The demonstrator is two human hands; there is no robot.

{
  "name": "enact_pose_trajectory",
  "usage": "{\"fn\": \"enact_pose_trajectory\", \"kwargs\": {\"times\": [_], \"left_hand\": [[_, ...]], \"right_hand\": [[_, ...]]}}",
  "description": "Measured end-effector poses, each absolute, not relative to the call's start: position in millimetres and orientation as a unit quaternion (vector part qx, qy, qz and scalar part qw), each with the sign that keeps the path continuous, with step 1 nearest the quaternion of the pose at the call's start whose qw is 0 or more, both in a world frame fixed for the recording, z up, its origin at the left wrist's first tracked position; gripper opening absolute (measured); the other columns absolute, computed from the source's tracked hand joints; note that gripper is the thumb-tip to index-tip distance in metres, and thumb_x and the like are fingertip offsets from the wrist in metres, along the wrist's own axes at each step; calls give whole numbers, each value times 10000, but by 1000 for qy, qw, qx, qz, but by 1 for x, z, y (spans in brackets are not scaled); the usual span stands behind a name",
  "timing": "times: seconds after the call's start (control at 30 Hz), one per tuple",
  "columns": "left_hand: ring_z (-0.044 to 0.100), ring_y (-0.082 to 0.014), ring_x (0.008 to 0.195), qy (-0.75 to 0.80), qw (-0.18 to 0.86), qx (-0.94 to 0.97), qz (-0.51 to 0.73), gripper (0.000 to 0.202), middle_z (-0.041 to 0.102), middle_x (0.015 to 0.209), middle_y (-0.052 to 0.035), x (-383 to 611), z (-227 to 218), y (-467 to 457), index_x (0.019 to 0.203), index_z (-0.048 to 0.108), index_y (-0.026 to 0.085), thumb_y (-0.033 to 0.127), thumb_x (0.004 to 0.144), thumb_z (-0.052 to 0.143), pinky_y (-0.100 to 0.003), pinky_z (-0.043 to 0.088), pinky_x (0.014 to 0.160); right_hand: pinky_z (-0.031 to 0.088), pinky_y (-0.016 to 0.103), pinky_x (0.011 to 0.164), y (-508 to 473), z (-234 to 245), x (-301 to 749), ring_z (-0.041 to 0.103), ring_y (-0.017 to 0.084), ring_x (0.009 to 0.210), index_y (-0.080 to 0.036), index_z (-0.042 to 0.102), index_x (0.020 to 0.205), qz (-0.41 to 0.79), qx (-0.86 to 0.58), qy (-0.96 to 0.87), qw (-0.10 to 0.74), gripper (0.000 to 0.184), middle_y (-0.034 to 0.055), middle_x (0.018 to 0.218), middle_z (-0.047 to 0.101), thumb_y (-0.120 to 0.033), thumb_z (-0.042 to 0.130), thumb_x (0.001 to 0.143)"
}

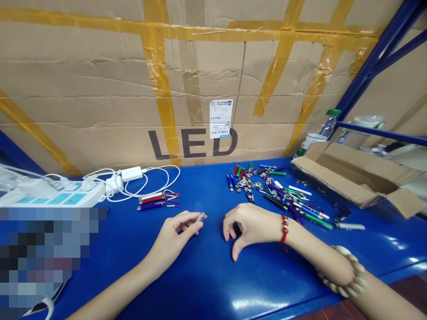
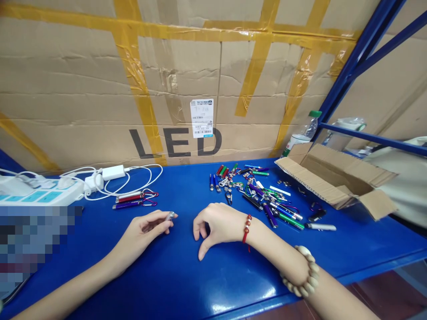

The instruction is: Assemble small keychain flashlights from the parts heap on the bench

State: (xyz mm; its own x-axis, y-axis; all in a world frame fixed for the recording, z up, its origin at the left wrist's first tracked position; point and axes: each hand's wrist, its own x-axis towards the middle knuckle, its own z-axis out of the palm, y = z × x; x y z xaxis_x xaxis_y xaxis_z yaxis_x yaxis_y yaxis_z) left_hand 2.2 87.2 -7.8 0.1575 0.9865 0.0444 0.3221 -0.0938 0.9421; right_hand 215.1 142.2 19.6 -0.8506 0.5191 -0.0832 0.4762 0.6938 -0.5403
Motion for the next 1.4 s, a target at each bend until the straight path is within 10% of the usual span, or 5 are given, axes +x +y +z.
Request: {"fn": "enact_pose_trajectory", "kwargs": {"times": [0.4, 0.6, 1.4], "left_hand": [[544, -126, 637, 520, 437, 616, 400, 292, 596, 781, -44, 4, -5, 86, 892, 681, 137, 358, 731, 579, -237, 421, 615], [544, -129, 663, 521, 437, 619, 393, 290, 605, 823, -47, 3, -7, 85, 921, 676, 148, 360, 756, 565, -243, 418, 641], [517, -105, 604, 497, 435, 626, 414, 266, 591, 792, -50, 5, -8, 82, 953, 679, 123, 285, 775, 566, -227, 379, 587]], "right_hand": [[359, 190, 607, 153, 25, 223, 573, 103, 797, -213, 651, 795, 50, -372, -925, 48, 91, -17, 896, 617, -261, 577, 819], [372, 204, 604, 171, 27, 240, 550, 134, 955, -285, 649, 924, -109, -499, -858, 60, 242, -17, 992, 617, -191, 428, 888], [418, 268, 649, 209, 1, 275, 551, 193, 829, -219, 693, 704, -138, -517, -839, 94, 99, 38, 847, 624, -244, 610, 753]]}}
